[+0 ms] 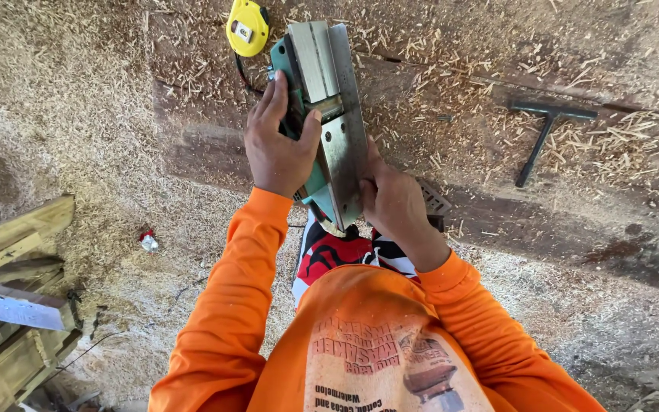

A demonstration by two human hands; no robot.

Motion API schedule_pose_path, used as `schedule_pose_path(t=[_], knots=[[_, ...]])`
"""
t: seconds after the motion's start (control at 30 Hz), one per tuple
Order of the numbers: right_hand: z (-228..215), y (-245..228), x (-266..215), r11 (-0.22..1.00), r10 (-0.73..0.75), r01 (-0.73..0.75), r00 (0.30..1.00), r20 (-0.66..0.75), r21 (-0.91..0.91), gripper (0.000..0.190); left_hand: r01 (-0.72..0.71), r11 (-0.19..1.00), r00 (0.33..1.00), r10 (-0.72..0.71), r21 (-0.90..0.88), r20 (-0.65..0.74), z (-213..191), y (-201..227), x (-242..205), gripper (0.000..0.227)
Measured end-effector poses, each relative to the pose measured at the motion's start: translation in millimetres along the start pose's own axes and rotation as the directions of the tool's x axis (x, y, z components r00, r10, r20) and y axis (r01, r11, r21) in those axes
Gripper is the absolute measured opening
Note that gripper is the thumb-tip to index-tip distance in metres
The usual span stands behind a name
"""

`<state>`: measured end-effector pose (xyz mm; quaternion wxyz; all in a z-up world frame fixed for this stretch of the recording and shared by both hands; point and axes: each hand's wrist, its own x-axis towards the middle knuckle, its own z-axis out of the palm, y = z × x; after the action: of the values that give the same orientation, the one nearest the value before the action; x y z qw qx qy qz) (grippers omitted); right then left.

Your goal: Adjusting the blade or components of an electric wood planer using a wrench and a ruler.

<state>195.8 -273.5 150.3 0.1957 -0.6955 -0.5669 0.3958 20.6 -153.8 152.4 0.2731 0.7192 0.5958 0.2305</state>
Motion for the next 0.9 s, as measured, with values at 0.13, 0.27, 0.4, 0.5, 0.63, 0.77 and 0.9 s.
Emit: schedule_pose_path(t=[0.13, 0.27, 0.4, 0.5, 0.63, 0.77, 0.9], knots=[[4.5, 30.7, 1.7, 0.999, 0.001, -0.002, 1.000, -0.025, -0.047, 0.051, 0.012, 0.999, 1.000, -0.011, -0.039, 0.027, -5.4, 7.2, 1.8, 0.072], [-64.4, 47.6, 40.4, 0.968, 0.251, -0.249, 0.966, -0.059, 0.038, 0.037, -0.042, 0.999, 0.999, 0.042, -0.011, 0.012, -2.5, 1.1, 2.1, 0.072], [-129.2, 104.3, 84.5, 0.964, 0.017, -0.087, 0.964, -0.266, -0.251, 0.029, -0.043, 0.998, 0.999, 0.044, -0.049, 0.017, -4.5, 2.9, 1.9, 0.068], [-166.4, 118.4, 65.6, 0.982, 0.057, -0.133, 0.886, -0.460, -0.134, 0.048, -0.040, 0.995, 0.999, 0.042, -0.091, 0.018, -5.9, 4.3, 3.3, 0.067], [-151.4, 175.0, 5.5, 0.934, 0.086, -0.223, 0.899, -0.429, -0.280, 0.025, -0.077, 0.997, 0.997, 0.077, -0.018, -0.002, -7.5, 3.0, 7.9, 0.067], [-135.1, 219.4, -5.2, 0.894, -0.112, -0.127, 0.866, -0.488, -0.430, 0.029, -0.076, 0.997, 0.990, 0.077, -0.018, 0.121, -9.1, 6.0, 19.6, 0.067], [-145.3, 214.8, -3.6, 0.880, -0.115, -0.114, 0.891, -0.439, -0.461, 0.028, -0.122, 0.992, 0.983, 0.125, -0.029, 0.135, -13.1, 9.6, 18.8, 0.075]])
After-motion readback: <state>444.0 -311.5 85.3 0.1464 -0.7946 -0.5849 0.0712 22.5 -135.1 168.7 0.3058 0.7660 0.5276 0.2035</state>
